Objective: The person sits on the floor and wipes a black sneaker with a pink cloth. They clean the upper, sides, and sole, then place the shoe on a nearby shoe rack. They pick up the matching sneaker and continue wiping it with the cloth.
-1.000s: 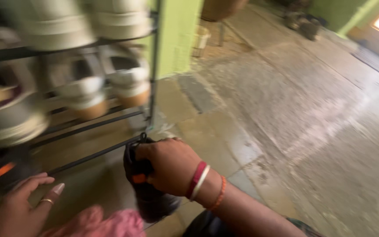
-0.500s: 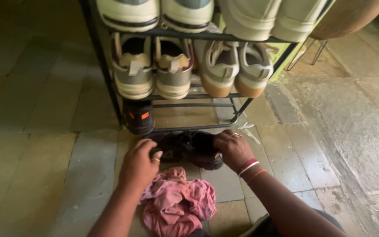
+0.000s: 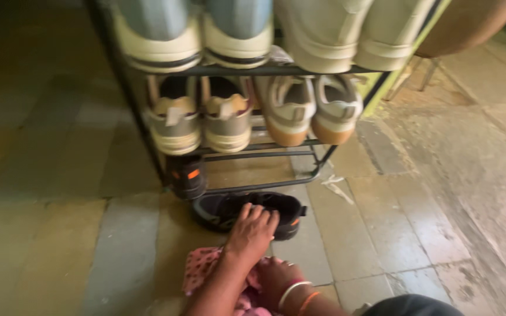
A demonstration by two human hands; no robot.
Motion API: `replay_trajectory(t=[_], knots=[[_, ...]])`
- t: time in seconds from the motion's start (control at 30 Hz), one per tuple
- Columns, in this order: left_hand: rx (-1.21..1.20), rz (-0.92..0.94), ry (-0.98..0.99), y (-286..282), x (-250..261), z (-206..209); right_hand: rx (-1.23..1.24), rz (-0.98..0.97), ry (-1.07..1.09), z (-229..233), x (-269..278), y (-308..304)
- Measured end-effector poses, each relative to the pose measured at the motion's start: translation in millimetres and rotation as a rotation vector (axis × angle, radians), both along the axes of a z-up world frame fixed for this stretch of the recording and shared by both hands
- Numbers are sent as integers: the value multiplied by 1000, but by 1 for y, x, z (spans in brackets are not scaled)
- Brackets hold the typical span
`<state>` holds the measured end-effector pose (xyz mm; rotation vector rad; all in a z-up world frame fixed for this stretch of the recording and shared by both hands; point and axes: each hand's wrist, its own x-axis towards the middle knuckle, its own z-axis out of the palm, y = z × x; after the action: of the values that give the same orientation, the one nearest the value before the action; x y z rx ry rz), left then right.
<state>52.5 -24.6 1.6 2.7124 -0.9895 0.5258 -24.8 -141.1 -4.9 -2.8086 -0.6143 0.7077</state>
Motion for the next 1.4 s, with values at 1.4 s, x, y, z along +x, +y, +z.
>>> replay_trajectory(t=[1.4], knots=[[-5, -23, 17, 69, -36, -46, 763, -121, -439, 34, 60, -25]])
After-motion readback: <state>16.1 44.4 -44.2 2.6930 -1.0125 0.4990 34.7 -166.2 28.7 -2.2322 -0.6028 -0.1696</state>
